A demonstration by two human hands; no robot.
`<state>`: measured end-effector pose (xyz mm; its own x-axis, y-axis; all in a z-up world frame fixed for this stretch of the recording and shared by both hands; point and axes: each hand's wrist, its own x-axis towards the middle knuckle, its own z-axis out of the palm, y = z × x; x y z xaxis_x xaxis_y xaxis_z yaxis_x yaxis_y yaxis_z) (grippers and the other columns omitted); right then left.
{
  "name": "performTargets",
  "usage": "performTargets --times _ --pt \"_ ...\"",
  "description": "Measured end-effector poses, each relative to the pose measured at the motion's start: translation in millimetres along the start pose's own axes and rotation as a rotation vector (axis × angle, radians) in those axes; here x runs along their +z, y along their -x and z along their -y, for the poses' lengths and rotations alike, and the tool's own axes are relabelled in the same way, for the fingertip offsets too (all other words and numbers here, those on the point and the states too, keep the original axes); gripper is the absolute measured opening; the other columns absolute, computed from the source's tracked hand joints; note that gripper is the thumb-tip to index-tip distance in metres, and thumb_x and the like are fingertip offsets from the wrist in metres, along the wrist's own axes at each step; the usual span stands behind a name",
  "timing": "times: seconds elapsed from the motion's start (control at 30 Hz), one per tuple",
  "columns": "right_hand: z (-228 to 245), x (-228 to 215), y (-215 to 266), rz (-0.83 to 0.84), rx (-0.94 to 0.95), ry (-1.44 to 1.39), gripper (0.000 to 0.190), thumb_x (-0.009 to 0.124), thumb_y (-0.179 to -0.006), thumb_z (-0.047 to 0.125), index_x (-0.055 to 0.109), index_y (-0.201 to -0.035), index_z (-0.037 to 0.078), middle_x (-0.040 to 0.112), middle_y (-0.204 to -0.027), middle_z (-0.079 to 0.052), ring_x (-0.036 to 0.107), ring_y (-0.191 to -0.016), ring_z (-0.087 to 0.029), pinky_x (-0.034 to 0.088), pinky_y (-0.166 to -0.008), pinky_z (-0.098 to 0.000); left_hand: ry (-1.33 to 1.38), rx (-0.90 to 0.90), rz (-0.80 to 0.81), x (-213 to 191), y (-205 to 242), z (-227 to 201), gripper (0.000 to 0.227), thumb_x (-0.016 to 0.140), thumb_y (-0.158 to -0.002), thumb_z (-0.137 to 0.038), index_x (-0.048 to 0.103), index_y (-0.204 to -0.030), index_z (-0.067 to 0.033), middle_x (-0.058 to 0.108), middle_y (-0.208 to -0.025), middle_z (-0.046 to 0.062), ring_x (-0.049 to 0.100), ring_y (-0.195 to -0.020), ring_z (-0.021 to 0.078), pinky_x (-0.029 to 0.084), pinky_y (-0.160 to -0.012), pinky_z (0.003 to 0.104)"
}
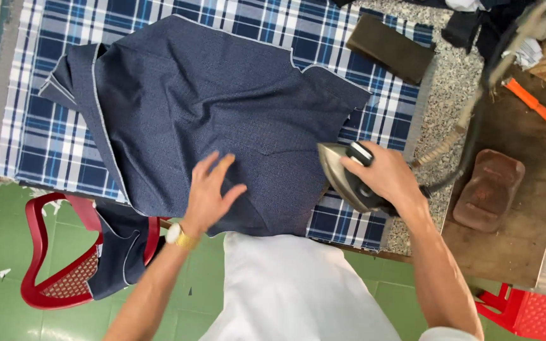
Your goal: The person irons a dark blue garment on a plaid-covered table using a steam iron and a pressing block. They repeatedly smooth the fabric, reposition the garment, and press seams and edges with the iron and block.
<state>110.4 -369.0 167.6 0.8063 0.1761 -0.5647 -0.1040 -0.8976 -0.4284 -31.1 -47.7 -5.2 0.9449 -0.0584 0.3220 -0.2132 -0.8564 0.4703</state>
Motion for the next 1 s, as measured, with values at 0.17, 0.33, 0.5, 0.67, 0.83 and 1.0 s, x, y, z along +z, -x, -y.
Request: performTargets --times 0.17,0.33,0.5,0.67,0.83,1.0 --pt "-41.0 9.4 31.7 -0.016 0.168 -0.088 0.07 0.068 -0.091 0.053 0.06 -0.142 0.006 0.07 -0.119 -0.029 0.067 -0.11 -0.048 0.058 -0.088 -0.0546 0.143 0.177 0.119 11.9 -67.0 18.6 0.085 0.074 -0.088 -0.051 0.043 -0.153 -0.007 0.066 -0.139 0.003 0.041 -0.147 0.0288 0.028 -0.12 0.051" --pt "-49.9 8.4 63.7 -0.032 0.34 -0.141 0.064 0.071 -0.086 0.058 0.064 -0.142 0.027 0.072 -0.122 -0.02 0.066 -0.115 -0.041 0.055 -0.094 -0.0508 0.232 0.359 0.37 18.1 -108.5 10.4 0.094 0.08 -0.083 -0.041 0.035 -0.159 -0.0074 0.069 -0.136 0.005 0.037 -0.15 0.0292 0.025 -0.122 0.051" --pt "-35.4 7.9 77.4 -0.06 0.347 -0.196 0.054 0.078 -0.083 0.046 0.07 -0.134 0.028 0.076 -0.113 -0.021 0.071 -0.106 -0.04 0.057 -0.086 -0.0474 0.222 0.31 0.616 7.9 -131.1 14.3 0.105 0.076 -0.079 -0.053 0.029 -0.162 -0.0097 0.064 -0.141 0.0 0.028 -0.153 0.0306 0.014 -0.127 0.051" --pt "-5.4 4.3 73.5 -0.048 0.292 -0.184 0.051 0.081 -0.082 0.042 0.073 -0.13 0.03 0.079 -0.109 -0.016 0.074 -0.1 -0.033 0.058 -0.084 -0.0423 0.164 0.33 0.689 7.5 -140.4 19.6 0.112 0.066 -0.077 -0.067 0.023 -0.163 -0.0107 0.056 -0.151 -0.003 0.023 -0.155 0.031 0.009 -0.128 0.052" --pt "22.7 9.3 52.4 0.037 0.133 -0.094 0.049 0.079 -0.083 0.04 0.07 -0.131 0.029 0.079 -0.103 -0.017 0.075 -0.097 -0.039 0.059 -0.079 -0.0465 0.109 0.377 0.801 7.5 -152.7 19.6 0.127 0.067 -0.067 -0.077 0.018 -0.164 -0.0101 0.045 -0.159 -0.007 0.017 -0.157 0.0287 0.004 -0.129 0.052" --pt "41.4 17.0 35.2 0.051 0.033 -0.018 0.048 0.077 -0.085 0.041 0.07 -0.13 0.025 0.079 -0.101 -0.02 0.075 -0.096 -0.041 0.06 -0.076 -0.0467 0.088 0.405 0.797 8.6 -150.1 23.0 0.128 0.064 -0.065 -0.079 0.015 -0.165 -0.014 0.042 -0.161 -0.007 0.016 -0.157 0.0293 0.004 -0.129 0.053"
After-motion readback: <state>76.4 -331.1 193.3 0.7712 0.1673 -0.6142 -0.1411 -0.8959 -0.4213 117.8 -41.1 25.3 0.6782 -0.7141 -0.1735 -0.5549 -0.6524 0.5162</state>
